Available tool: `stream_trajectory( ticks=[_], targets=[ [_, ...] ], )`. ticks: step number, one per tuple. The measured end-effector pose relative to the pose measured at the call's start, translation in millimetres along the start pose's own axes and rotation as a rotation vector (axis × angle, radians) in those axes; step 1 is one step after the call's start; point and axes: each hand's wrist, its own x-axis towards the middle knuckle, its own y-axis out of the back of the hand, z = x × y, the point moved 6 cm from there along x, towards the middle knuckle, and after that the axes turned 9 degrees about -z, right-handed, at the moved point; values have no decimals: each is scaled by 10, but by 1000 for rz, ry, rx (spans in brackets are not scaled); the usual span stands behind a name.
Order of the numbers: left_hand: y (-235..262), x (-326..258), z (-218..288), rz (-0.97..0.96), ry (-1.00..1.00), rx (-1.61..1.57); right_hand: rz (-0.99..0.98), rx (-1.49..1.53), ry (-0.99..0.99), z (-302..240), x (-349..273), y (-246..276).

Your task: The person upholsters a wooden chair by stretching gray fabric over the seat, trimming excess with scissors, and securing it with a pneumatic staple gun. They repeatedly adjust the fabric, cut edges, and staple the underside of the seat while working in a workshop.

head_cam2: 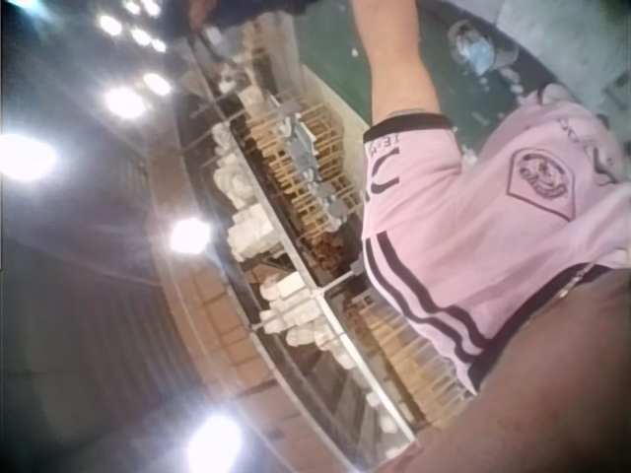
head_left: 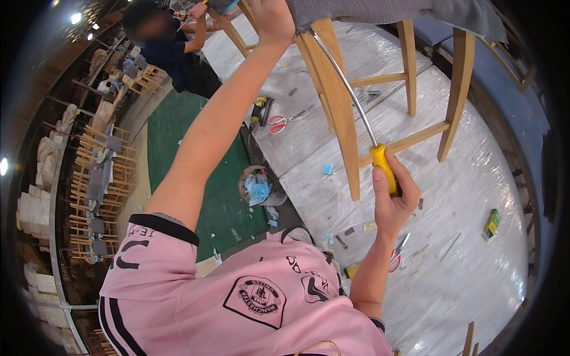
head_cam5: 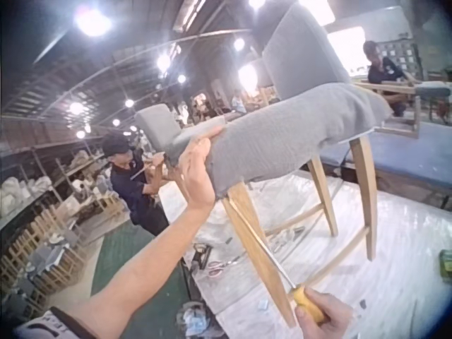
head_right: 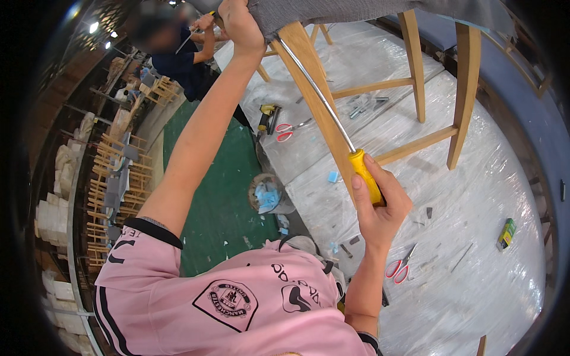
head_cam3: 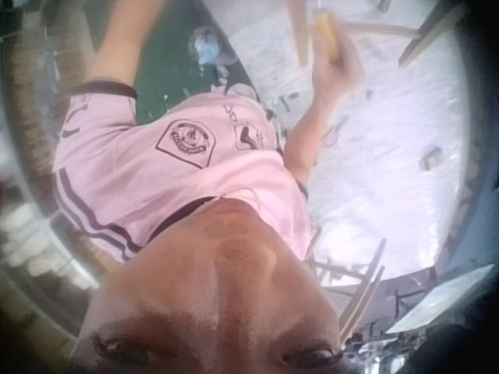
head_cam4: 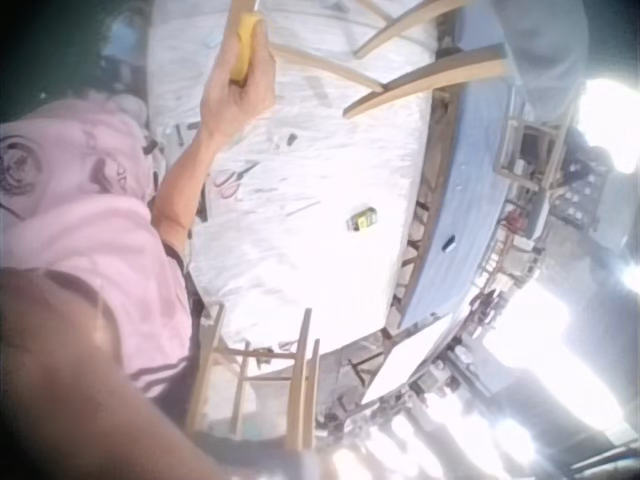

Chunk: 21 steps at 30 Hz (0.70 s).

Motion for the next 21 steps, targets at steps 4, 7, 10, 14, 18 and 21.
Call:
stream_trajectory(
  ticks=[4,7,10,14,18,21],
  targets=[
    [-13,28,-95,-14,-11,-81,-13,-23,11,-30,46,-24],
    [-6,37,-166,-21,-13,-161,-29,-76,1,-86,40,-11],
    [-30,38,-142,-10,-19,-163,-26,-69,-54,-90,-9,-13],
    [-20,38,-170,-6,-12,-143,-11,-91,-32,-128,4,-53],
    [-20,41,-197,-8,-4,-167,37,-75,43,-18,11,-175],
    [-13,42,-167,-25,10,-185,59,-56,91,181,-4,-308]
  ],
)
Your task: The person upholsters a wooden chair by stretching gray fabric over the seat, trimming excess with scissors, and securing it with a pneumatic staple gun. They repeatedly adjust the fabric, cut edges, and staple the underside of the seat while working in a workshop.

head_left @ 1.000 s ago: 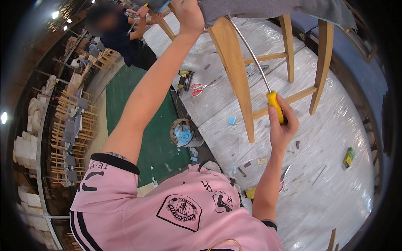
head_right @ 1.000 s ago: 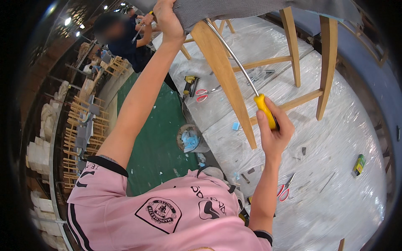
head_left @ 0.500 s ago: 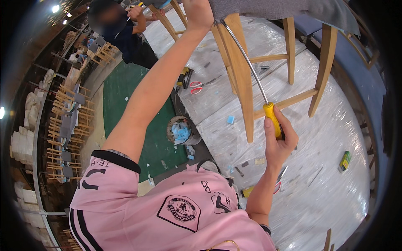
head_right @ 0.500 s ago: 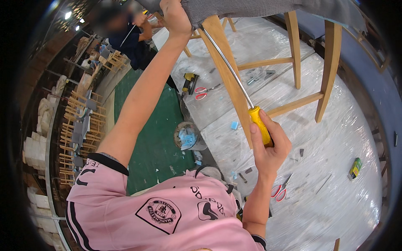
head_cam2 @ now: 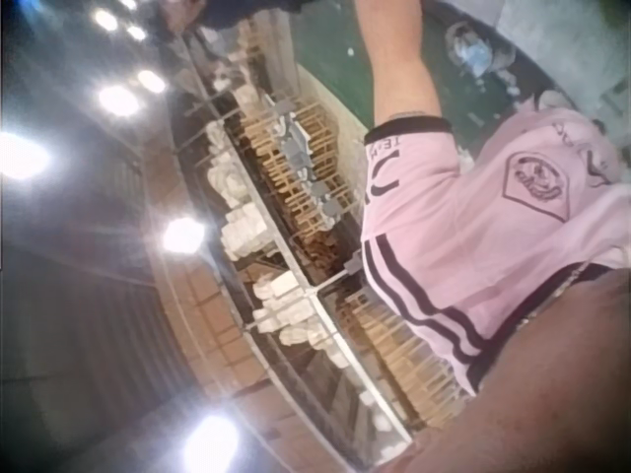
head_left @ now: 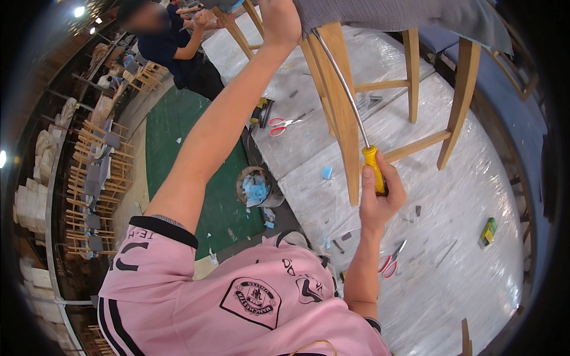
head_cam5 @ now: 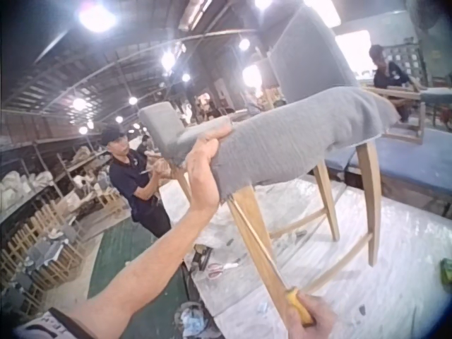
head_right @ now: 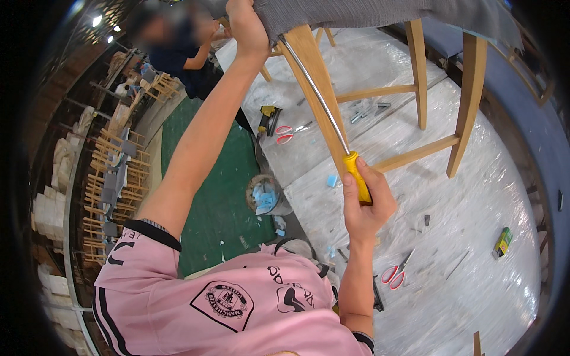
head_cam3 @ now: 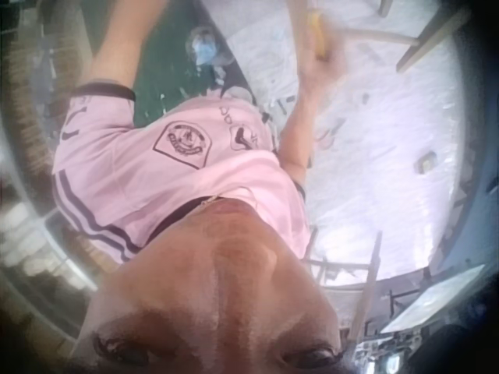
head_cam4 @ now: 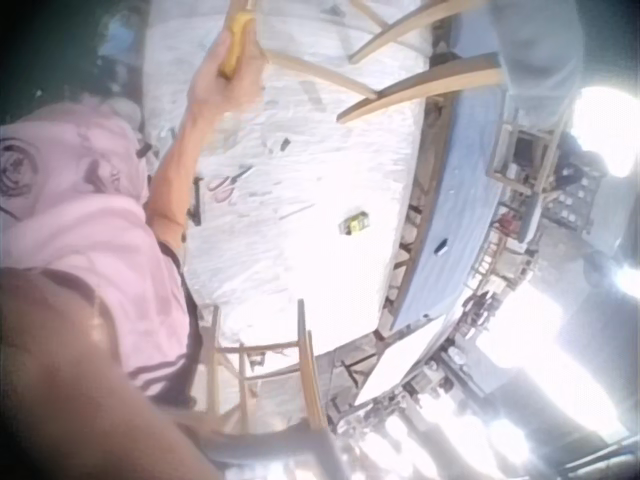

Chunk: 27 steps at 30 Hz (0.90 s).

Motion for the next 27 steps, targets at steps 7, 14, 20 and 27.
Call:
stream_trajectory(
  ticks=[7,14,20,27],
  targets=[
    [-49,-29,35,-32,18,-22,63,96,102,405,63,-393],
    [-60,-77,169,-38,93,102,18,142,149,609,321,-342],
    [-4,-132,99,-265,-146,161,-98,44,33,508,552,-83],
    [3,-55,90,-403,-137,142,-96,26,-28,615,237,-100]
  ],
)
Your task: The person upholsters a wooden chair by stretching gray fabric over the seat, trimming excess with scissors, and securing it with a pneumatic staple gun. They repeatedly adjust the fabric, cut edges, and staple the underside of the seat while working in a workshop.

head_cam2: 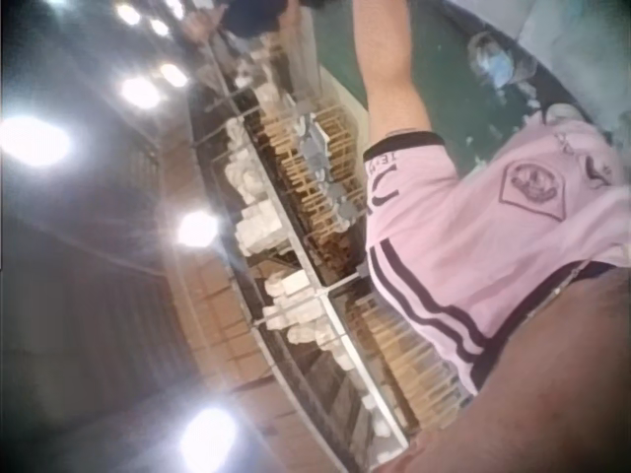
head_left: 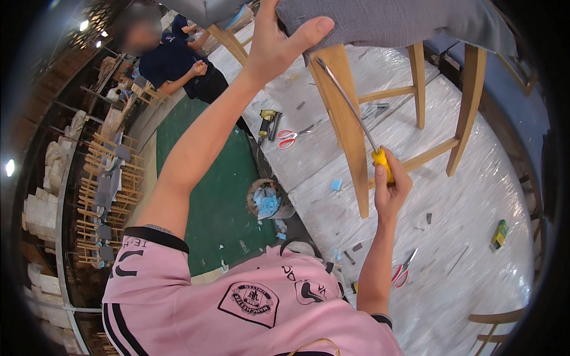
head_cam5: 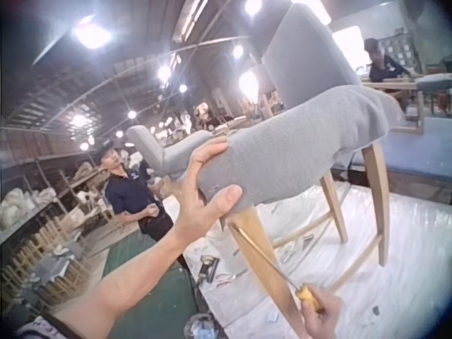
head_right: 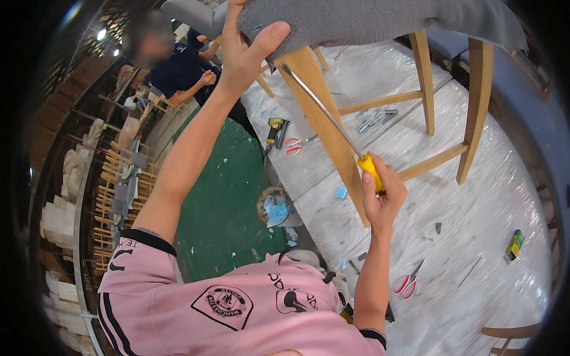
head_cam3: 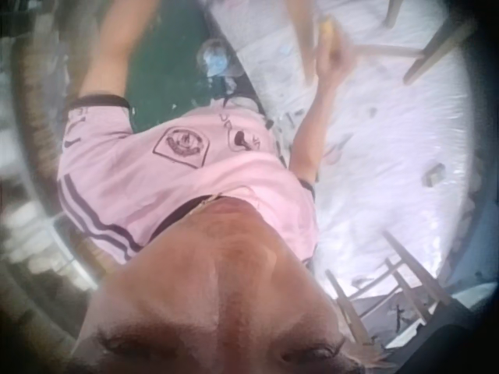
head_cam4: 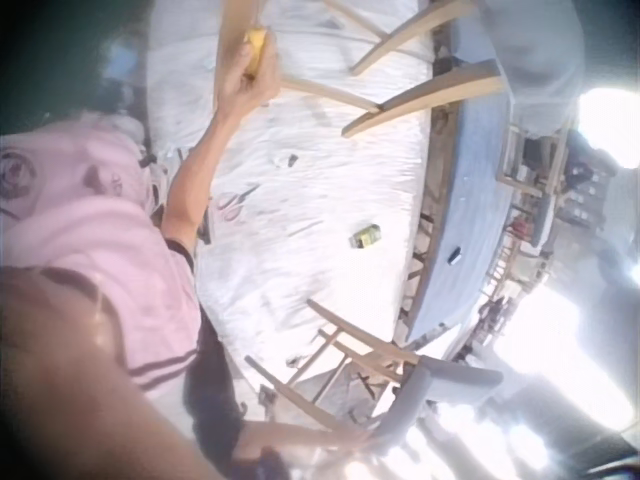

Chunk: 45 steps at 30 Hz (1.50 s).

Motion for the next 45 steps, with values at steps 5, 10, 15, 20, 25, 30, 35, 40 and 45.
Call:
stream_trajectory(
  ticks=[5,10,15,20,25,30,35,40,45],
  targets=[
    [-7,0,0,-9,47,-25,-24,1,26,-90,161,22],
    [-12,-71,-139,15,71,-63,-18,-46,83,-159,291,11],
    [-45,-100,-98,18,2,6,54,-75,153,-182,408,12],
    [-20,-70,-42,-34,68,-96,-73,-32,61,-212,401,18],
    [11,-52,29,-141,6,100,-39,-123,31,-99,65,103],
    [46,-42,20,-217,-39,126,-24,-108,-1,-87,-24,146],
    [52,-13,182,-211,-153,178,14,-56,26,-137,151,121],
    [-48,-95,101,-242,-12,-195,34,-132,107,-217,363,177],
    [-97,-141,144,-197,-15,-97,17,-67,101,-163,399,180]
  ],
)
